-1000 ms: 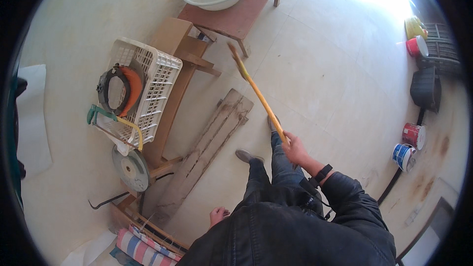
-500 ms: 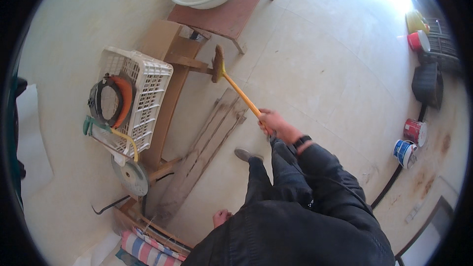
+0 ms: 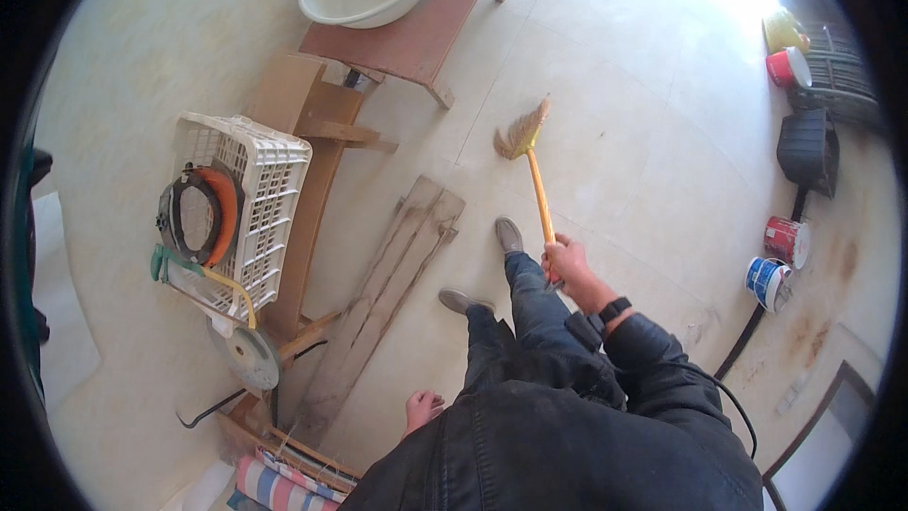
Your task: The person sweeps a tiled floor with a broom in a cluttered room. They move plastic jugs and metal poles out of the way to access the floor, then continue sweeping around the remaining items.
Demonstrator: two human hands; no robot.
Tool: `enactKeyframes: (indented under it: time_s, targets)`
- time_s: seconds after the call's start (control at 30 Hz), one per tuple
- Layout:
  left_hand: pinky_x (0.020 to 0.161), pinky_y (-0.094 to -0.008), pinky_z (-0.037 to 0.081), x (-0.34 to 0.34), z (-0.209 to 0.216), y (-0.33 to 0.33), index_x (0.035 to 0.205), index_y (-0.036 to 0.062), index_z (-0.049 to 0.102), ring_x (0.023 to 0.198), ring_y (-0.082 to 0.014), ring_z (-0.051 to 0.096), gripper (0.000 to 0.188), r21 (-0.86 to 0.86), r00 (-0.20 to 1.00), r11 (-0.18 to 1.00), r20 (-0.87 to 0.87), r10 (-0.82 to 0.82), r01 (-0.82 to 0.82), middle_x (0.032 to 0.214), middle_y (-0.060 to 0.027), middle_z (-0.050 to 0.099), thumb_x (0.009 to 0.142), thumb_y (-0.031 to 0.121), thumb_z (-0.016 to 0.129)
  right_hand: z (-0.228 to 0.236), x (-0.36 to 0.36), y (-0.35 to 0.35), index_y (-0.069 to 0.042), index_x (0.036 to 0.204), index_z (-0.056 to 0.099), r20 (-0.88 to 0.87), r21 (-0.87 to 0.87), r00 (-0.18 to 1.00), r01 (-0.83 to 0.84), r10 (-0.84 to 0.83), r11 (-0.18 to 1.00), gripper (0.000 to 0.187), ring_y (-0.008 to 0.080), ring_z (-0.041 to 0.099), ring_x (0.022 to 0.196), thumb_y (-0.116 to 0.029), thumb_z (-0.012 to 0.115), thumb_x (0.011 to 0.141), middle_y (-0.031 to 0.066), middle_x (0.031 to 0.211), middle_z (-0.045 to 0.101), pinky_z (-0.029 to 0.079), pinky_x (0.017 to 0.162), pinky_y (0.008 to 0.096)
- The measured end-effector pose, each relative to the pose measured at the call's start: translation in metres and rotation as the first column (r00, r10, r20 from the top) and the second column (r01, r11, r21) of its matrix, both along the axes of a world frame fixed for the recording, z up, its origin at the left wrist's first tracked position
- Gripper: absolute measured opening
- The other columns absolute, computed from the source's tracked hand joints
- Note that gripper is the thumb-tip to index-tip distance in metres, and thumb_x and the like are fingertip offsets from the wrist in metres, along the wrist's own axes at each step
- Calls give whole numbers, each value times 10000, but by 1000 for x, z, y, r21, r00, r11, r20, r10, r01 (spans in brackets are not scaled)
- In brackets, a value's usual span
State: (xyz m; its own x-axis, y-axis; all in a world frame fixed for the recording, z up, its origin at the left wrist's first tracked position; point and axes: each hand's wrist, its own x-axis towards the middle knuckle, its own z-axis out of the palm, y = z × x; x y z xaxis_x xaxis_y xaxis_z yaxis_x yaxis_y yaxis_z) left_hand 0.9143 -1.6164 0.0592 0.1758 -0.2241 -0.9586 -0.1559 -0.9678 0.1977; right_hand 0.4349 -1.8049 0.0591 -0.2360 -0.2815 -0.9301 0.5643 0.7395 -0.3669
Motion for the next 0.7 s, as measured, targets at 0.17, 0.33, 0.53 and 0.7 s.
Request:
enactKeyframes:
  time_s: [0.17, 0.33, 0.53, 0.7]
  targets:
    - [723, -364, 587, -6, 4, -6, 1044, -51, 630, 860, -248, 707, 268, 2, 1000, 1000, 22, 15, -15, 959, -160, 694, 959, 201, 600, 28, 27, -3, -33, 1511, 332, 167, -75, 986, 13, 0, 997, 588, 125, 513, 586, -73, 532, 960, 56, 810, 541, 427, 451, 262]
    - [720, -358, 583, -7, 15, -13, 1031, -48, 630, 845, -250, 706, 248, 25, 998, 1000, 60, 14, -16, 940, -152, 689, 943, 183, 615, -24, 6, -53, -35, 1499, 360, 219, -160, 966, -100, 135, 982, 560, 113, 519, 601, -99, 538, 972, 58, 817, 548, 442, 464, 250]
    - [722, -366, 581, -6, 17, -10, 1026, -48, 629, 840, -251, 701, 241, -27, 998, 999, 56, 21, -19, 930, -145, 686, 939, 175, 608, -47, 5, -60, -38, 1520, 327, -14, -21, 999, 38, -39, 999, 599, 118, 517, 561, -68, 540, 960, 59, 781, 559, 449, 450, 259]
    - [716, -365, 582, -19, 5, -5, 1032, -56, 627, 839, -252, 702, 242, -13, 1000, 1000, 7, 2, -2, 936, -151, 689, 939, 164, 595, -1, 21, -17, -50, 1523, 344, -69, -82, 993, -98, 92, 992, 617, 121, 514, 520, -70, 571, 950, 51, 746, 570, 428, 407, 279]
